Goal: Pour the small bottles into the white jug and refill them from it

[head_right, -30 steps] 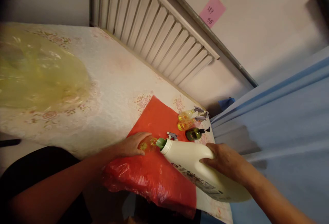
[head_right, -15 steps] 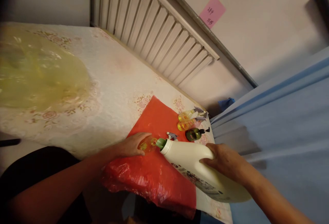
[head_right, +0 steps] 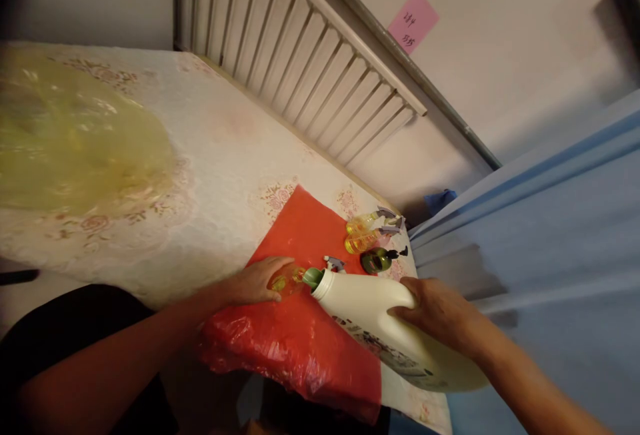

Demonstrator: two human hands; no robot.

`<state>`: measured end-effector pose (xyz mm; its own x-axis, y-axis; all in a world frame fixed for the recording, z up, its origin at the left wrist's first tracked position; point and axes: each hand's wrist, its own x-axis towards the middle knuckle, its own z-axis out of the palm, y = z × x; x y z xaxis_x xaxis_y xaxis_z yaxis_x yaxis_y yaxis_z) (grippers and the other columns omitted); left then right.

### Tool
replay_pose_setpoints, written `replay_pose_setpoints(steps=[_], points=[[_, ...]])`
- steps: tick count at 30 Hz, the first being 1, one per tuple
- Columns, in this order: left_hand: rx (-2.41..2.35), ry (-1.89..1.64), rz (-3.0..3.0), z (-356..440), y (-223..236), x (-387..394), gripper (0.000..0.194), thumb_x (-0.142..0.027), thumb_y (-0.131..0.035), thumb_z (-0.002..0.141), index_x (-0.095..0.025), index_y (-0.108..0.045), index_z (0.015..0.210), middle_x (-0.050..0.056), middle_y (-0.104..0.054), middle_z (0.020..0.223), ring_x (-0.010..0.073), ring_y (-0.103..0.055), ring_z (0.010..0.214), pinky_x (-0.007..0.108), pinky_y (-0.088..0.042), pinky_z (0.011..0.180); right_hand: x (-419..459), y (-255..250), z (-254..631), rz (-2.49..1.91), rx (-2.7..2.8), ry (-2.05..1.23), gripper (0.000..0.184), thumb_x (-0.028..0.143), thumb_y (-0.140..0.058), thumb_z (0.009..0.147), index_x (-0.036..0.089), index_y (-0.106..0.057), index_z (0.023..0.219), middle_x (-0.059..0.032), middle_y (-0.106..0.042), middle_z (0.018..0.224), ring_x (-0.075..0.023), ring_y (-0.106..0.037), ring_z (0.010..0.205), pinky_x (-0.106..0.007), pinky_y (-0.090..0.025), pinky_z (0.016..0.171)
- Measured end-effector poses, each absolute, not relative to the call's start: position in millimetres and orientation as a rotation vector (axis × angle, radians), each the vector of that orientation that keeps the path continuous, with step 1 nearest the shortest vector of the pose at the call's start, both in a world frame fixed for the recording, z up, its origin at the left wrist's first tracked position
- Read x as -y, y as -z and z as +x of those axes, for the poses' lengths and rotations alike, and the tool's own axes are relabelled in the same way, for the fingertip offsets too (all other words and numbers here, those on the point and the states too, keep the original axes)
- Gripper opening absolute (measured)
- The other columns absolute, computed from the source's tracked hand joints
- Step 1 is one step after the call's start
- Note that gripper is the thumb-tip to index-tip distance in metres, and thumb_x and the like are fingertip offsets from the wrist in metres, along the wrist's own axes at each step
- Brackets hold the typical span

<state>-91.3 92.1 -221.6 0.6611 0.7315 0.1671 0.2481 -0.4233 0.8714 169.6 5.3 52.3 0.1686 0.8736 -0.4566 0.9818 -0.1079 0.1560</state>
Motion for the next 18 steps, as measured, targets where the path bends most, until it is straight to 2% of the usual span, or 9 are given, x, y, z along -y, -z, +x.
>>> replay_pose_setpoints(steps=[18], points=[[-0.75,-0.699,1.967,-94.9,213.8,-88.5,0.08,-0.027,-0.067,0.066,-0.019,-0.037,0.14,0.011,-0.045,0.144,0.0291,-0.042,0.131,0.037,-0.032,0.111,-5.5,-53.1,167.5,2.037,-1.747,0.343,0.02,0.038,-0.058,0.079,0.021,-0.065,0.087,-0.0042,-0.073,0.083,-0.02,-0.065,0.073,-0.025,-0.044,0.06]])
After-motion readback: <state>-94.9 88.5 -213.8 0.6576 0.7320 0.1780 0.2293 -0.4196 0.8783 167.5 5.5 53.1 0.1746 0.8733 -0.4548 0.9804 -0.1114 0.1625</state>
